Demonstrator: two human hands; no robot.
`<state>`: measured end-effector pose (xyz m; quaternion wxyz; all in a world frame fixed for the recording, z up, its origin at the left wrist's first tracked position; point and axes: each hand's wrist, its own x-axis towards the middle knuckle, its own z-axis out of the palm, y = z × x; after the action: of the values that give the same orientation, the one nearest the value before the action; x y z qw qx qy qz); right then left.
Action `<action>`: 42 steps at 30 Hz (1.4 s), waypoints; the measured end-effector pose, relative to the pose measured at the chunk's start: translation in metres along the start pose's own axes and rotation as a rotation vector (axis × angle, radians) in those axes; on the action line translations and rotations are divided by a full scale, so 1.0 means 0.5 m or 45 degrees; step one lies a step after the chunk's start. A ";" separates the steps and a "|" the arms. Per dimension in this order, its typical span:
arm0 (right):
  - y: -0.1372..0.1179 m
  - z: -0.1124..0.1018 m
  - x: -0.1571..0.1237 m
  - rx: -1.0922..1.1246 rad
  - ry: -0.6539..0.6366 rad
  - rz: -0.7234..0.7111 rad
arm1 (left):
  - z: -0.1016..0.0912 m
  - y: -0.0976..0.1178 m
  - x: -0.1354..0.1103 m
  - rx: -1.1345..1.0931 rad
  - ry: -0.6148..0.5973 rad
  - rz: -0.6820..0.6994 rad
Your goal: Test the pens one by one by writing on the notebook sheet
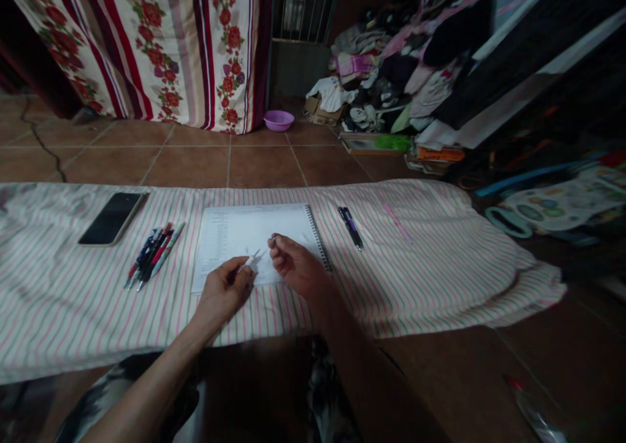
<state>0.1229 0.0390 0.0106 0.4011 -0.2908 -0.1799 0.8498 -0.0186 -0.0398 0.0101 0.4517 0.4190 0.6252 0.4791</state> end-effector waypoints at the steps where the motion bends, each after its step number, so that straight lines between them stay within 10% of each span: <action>1: 0.001 0.000 0.001 0.022 -0.015 0.010 | 0.001 0.000 0.000 -0.005 0.002 -0.002; 11: 0.000 0.003 -0.001 0.166 -0.063 0.098 | 0.003 0.011 -0.004 0.000 0.025 -0.005; 42: 0.013 0.029 -0.010 -0.862 0.156 -0.442 | -0.002 0.000 0.000 0.105 -0.017 0.051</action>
<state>0.1126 0.0300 0.0199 0.4304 -0.4223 -0.4725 0.6427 -0.0195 -0.0398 0.0104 0.4285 0.4527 0.6331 0.4590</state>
